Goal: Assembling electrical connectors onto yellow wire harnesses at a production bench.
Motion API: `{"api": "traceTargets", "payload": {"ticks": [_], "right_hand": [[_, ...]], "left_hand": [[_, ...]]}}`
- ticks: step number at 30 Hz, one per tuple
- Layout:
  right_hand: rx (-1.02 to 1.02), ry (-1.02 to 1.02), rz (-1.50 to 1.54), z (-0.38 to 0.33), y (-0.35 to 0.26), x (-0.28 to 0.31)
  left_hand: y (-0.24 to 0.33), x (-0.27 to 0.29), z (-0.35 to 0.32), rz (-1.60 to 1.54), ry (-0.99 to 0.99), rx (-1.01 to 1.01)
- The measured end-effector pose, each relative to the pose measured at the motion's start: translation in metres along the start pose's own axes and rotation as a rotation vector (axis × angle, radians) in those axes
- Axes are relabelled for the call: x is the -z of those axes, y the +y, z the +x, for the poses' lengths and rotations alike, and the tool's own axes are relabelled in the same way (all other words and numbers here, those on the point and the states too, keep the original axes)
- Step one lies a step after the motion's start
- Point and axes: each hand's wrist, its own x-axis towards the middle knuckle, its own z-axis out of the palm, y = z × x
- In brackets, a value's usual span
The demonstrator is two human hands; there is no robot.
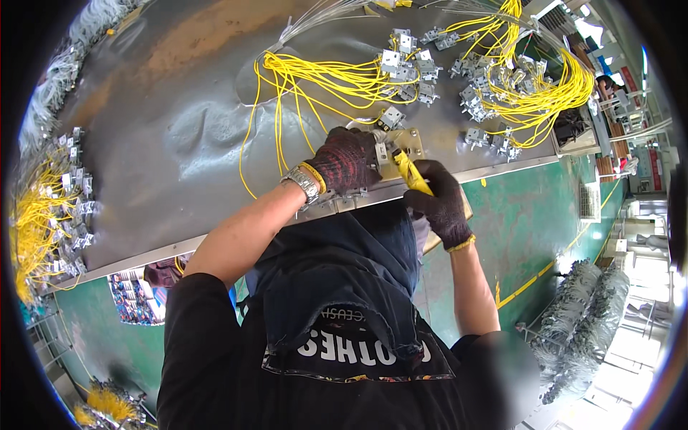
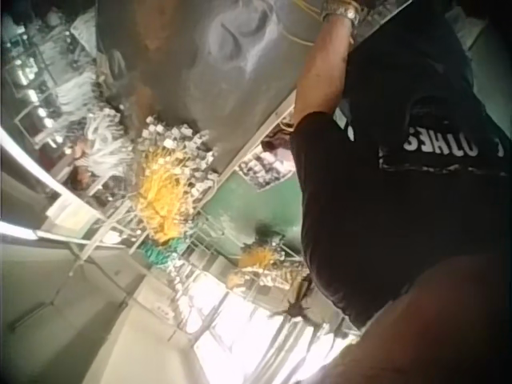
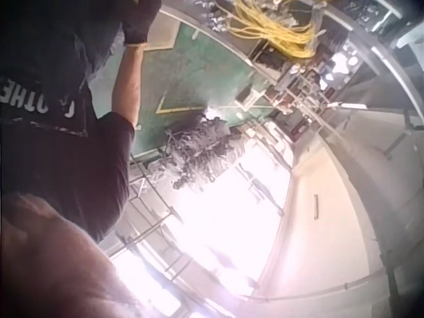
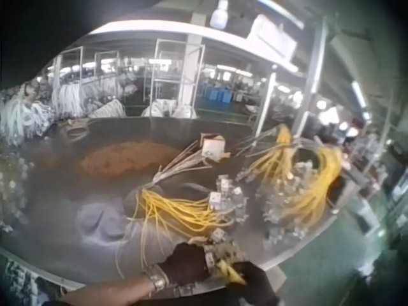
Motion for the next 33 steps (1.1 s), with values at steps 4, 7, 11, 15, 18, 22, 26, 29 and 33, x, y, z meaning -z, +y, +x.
{"api": "traceTargets", "payload": {"ticks": [4,7,11,15,18,22,26,29,33], "right_hand": [[-0.086,-0.191,0.632,-0.015,0.056,-0.013],[-0.116,-0.248,0.887,-0.025,0.073,-0.028],[-0.351,-0.14,1.24,-0.031,0.082,-0.053],[-0.395,-0.204,1.518,-0.03,0.098,-0.057],[-0.418,-0.116,1.308,-0.026,0.095,-0.062],[-0.262,0.143,0.847,-0.028,0.08,-0.069],[-0.442,-0.234,1.47,-0.025,0.084,-0.056],[-0.455,-0.33,1.498,-0.025,0.088,-0.048],[-0.424,-0.391,1.344,-0.025,0.082,-0.045]], "left_hand": [[0.006,-0.001,0.005,-0.159,0.105,0.029],[0.005,-0.004,0.002,-0.196,0.252,-0.035],[-0.004,-0.021,0.006,-0.288,0.328,-0.013],[-0.005,-0.033,0.01,-0.374,0.389,-0.022],[-0.009,-0.039,0.007,-0.283,0.454,-0.093],[-0.006,-0.031,0.002,-0.367,0.389,-0.054],[-0.005,-0.03,0.001,-0.333,0.373,-0.045],[-0.002,-0.027,-0.001,-0.262,0.358,-0.05],[-0.011,-0.037,0.0,-0.278,0.483,-0.122]]}}
